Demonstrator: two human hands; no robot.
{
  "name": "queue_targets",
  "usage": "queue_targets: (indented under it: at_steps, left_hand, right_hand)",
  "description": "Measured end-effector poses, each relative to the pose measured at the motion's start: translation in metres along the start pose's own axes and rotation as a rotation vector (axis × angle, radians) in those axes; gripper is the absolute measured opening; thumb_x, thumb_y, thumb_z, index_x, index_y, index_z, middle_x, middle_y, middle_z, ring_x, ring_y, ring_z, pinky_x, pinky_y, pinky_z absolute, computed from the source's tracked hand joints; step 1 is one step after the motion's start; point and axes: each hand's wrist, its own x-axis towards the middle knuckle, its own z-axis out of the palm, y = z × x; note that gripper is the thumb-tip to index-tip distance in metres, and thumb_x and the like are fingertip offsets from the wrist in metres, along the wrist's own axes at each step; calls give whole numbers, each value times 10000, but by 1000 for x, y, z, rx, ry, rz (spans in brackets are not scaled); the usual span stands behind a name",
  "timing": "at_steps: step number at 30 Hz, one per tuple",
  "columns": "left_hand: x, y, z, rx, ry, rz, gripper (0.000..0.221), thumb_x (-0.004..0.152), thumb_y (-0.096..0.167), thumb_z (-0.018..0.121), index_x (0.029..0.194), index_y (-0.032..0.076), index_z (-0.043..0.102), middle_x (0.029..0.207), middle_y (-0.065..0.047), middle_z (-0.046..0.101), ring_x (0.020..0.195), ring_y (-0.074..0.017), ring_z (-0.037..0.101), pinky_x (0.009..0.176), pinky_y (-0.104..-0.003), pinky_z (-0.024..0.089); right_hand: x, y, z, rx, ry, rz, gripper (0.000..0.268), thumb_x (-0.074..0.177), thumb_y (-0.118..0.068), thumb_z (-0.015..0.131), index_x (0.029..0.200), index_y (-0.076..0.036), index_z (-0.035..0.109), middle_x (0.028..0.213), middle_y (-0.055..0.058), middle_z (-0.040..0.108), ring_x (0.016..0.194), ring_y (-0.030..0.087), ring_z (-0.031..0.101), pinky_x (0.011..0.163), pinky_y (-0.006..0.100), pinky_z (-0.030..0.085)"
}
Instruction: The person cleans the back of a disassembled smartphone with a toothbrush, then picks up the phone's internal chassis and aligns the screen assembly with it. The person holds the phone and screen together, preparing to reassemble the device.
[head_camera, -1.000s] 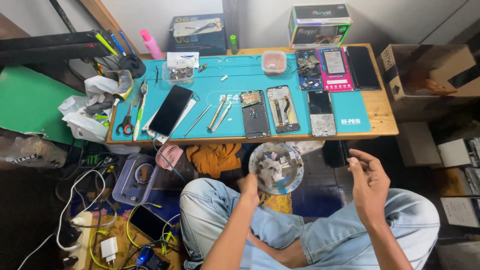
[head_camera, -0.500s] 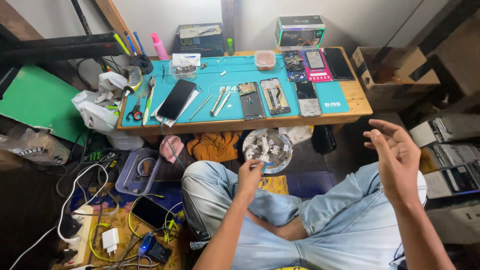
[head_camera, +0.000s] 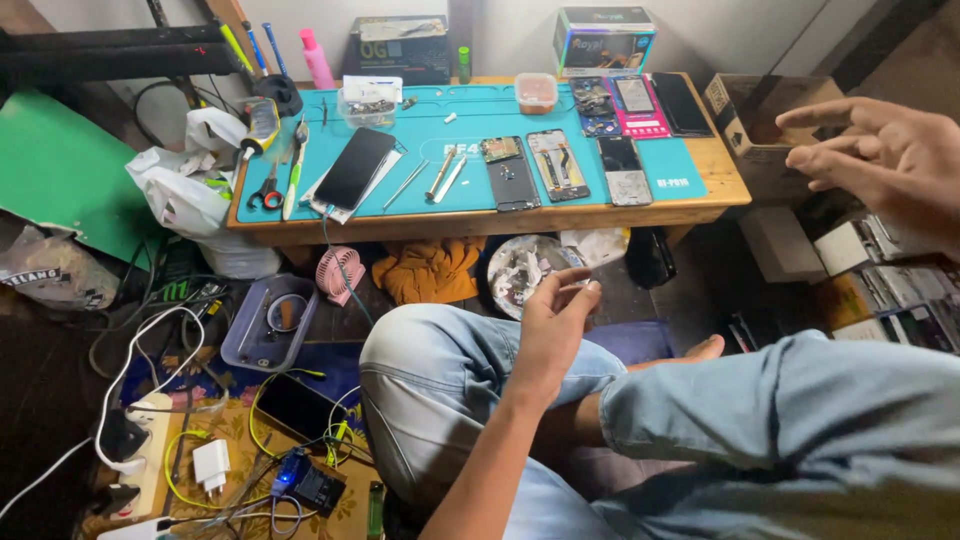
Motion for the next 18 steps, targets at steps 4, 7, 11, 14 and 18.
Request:
queue_targets:
  at_steps: [4,7,11,14,18]
  left_hand:
    - [7,4,-13,-27,46,-36,251,1012,199,703,1251,127,738,986,-9,743,910,-114,680,809,-277,544]
    - [25,16,-26,71,70,-107,322,991,258,687,1293,157,736,1126,-31,777,1064,-146,728,877,-303,557]
    - [72,8,-51,142,161,-176,360,989,250,685,1335,170,745,1030,-9,765,1024,-142,759,883,-319,573]
    - [101,21,-68,190,221,-212,347,999,250,694,1329,167,760,1006,7,760,988,-115,758,839,-300,574]
    - [136,27,-91,271,322,-227,360,983,241,706,1327,158,773,1053,-9,793,1002,-126,779,839,-291,593]
  right_hand:
    - [65,-8,33,-147,-125,-2,392,1099,-69,655,1477,37,652,1357,224,728,1217,331,702,921,488,597]
    - [108,-5,72,-113,-259,104,434,1045,-238,651,1451,-88,682,1346,128,728,1186,227,666,951,382,504]
    - [162,27,128,-100,-246,17,317,1002,-204,688,1301,-137,769,1089,47,839,944,143,757,918,296,514]
    - [203,42,156,-3,-214,65,175,1051,-199,680,1142,-74,762,863,86,833,725,170,769,825,304,571]
    - [249,99,182,67,16,1,441,1163,-299,690,770,-100,668,671,40,730,706,92,691,779,298,498]
